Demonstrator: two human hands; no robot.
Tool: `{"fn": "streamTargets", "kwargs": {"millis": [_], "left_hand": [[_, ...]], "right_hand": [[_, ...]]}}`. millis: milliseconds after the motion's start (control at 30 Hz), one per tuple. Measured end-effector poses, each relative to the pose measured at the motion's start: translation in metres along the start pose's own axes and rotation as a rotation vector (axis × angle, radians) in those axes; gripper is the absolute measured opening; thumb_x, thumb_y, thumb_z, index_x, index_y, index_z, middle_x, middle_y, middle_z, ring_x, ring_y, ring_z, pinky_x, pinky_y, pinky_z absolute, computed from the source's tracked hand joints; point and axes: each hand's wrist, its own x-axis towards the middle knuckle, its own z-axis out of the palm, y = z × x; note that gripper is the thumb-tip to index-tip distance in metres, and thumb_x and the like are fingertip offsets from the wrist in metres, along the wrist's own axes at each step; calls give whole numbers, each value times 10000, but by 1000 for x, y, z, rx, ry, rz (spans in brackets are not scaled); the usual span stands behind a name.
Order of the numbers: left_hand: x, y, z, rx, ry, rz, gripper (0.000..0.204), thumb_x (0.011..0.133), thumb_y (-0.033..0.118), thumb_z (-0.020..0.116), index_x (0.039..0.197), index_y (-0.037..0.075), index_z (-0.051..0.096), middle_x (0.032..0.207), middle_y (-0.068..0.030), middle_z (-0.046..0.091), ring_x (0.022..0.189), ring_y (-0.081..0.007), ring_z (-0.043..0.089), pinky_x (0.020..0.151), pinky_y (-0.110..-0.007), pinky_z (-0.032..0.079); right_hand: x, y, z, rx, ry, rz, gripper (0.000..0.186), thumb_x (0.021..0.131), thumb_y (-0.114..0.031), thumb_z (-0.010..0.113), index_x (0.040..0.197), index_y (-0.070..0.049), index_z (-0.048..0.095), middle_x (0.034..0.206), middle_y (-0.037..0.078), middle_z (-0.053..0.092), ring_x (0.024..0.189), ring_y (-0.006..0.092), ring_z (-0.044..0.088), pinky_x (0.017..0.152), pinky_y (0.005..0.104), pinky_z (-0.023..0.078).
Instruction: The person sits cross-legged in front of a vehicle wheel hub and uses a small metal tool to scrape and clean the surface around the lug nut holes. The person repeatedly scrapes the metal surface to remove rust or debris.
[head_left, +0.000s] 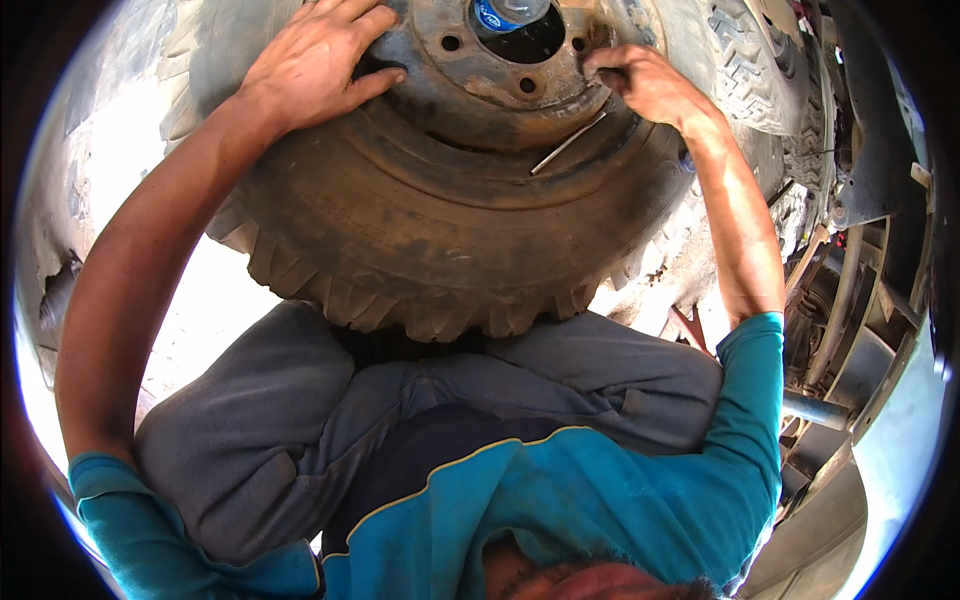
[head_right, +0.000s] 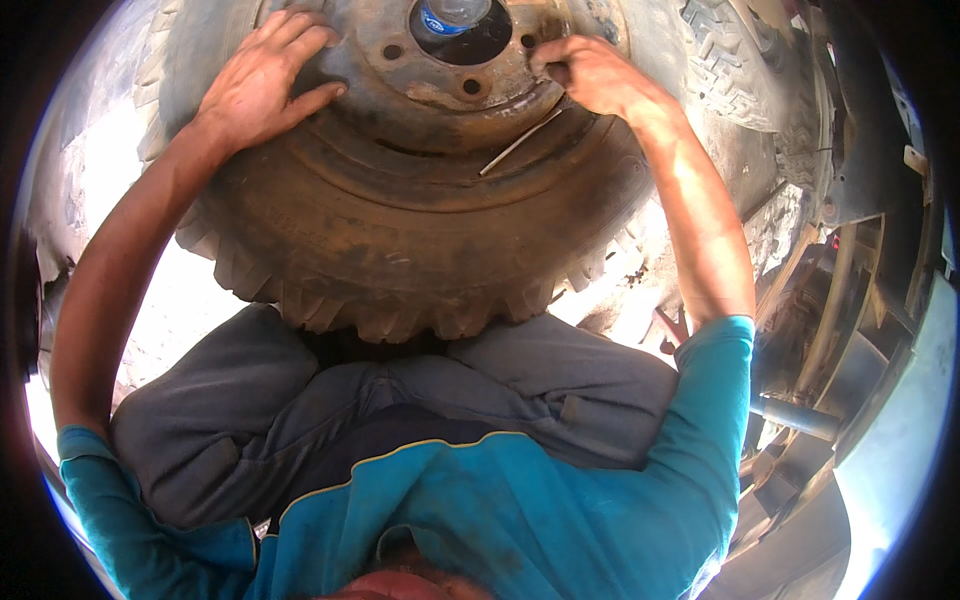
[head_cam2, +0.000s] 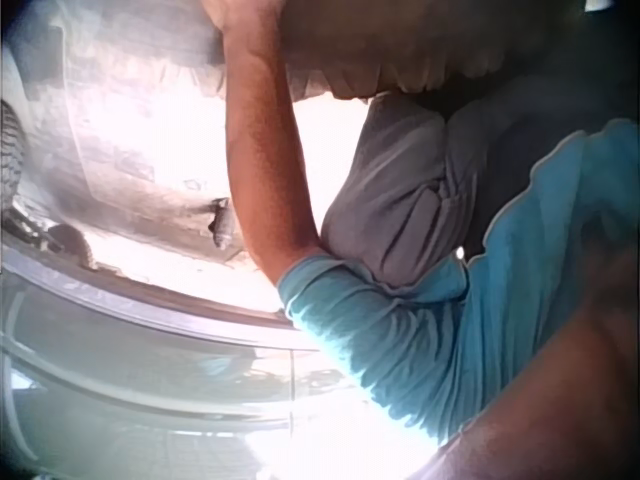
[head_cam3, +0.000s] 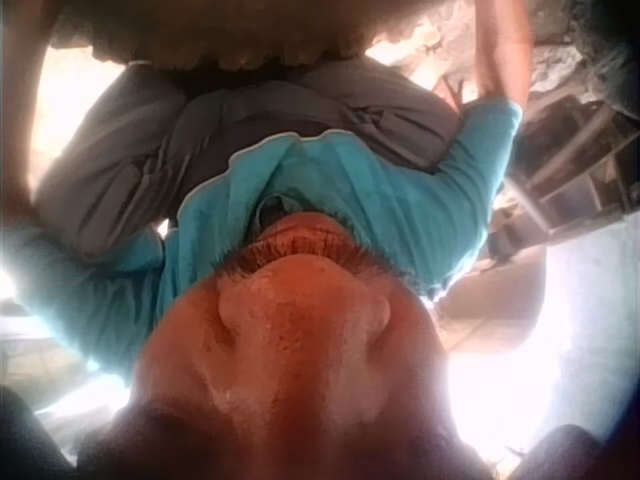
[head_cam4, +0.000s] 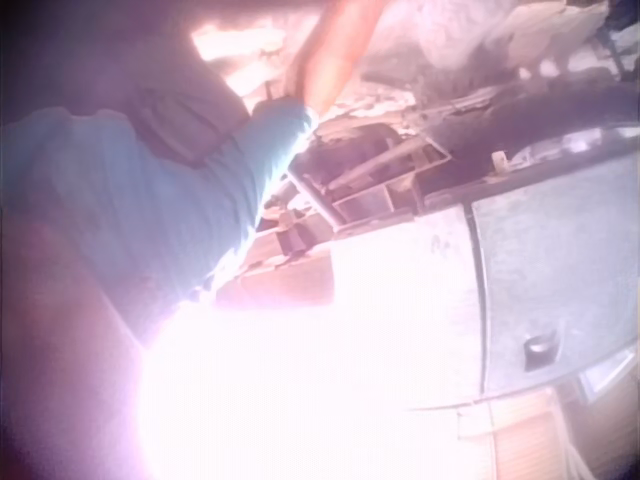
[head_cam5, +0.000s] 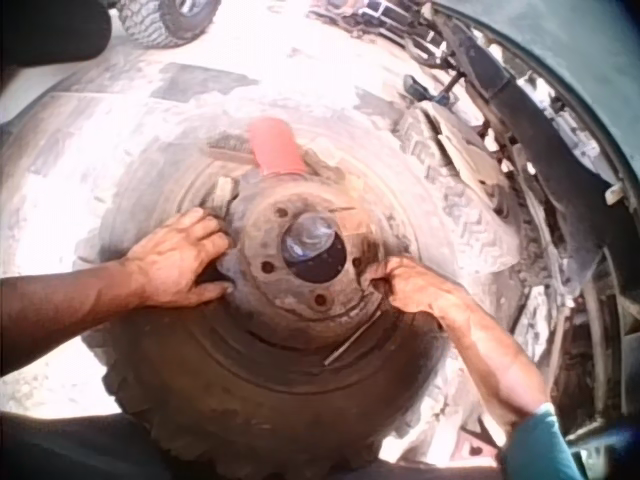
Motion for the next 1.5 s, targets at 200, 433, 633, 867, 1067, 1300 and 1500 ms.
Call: {"fn": "streamTargets", "kwargs": {"millis": [200,433,633,867,1067,1300,1500], "left_hand": [[-1,1,0,23,-3,-8,528,882,442,732,1163,7,626,1180,-170,579,1161,-354,509,1047,-434,421],[-1,0,4,21,27,12,528,882,436,733,1171,8,621,1185,-171,579,1163,-357,510,1044,-439,425],[-2,-2,7,30,51,30,525,881,432,734,1172,9,622,1177,-170,576,1154,-360,514,1042,-444,426],[1,-1,3,31,9,2,532,879,433,739,1179,9,623,1165,-169,576,1158,-359,511,1038,-440,427],[0,-1,3,15,18,-1,531,880,432,739,1177,9,622,1164,-174,574,1154,-361,511,1035,-445,428],[-1,-2,6,27,31,19,522,879,433,738,1163,11,620,1171,-175,573,1159,-364,511,1037,-450,429],[-2,-3,6,21,33,24,516,880,436,739,1147,11,619,1175,-177,572,1160,-364,508,1041,-447,426]], "right_hand": [[-15,-20,19,64,89,-76,258,968,-5,634,1218,-13,699,1234,161,721,1163,300,679,1032,389,534],[-15,-11,36,5,188,-164,259,941,14,642,1189,-23,705,1221,161,723,1145,319,688,1012,395,543],[-15,-10,24,35,146,-121,232,958,-32,633,1174,-53,716,1182,158,732,1118,335,689,991,403,544],[-11,-11,31,34,152,-166,277,912,45,651,1168,-37,716,1167,159,736,1089,334,699,962,409,558],[-7,-10,14,-7,93,-61,255,924,33,649,1162,-32,716,1167,152,737,1112,320,689,980,391,544],[-9,-11,26,-36,137,-106,252,935,12,645,1171,-45,714,1176,137,735,1109,325,688,975,390,541],[-7,-8,20,-52,110,-127,242,944,4,648,1173,-39,712,1176,154,732,1109,328,687,985,402,535]]}}
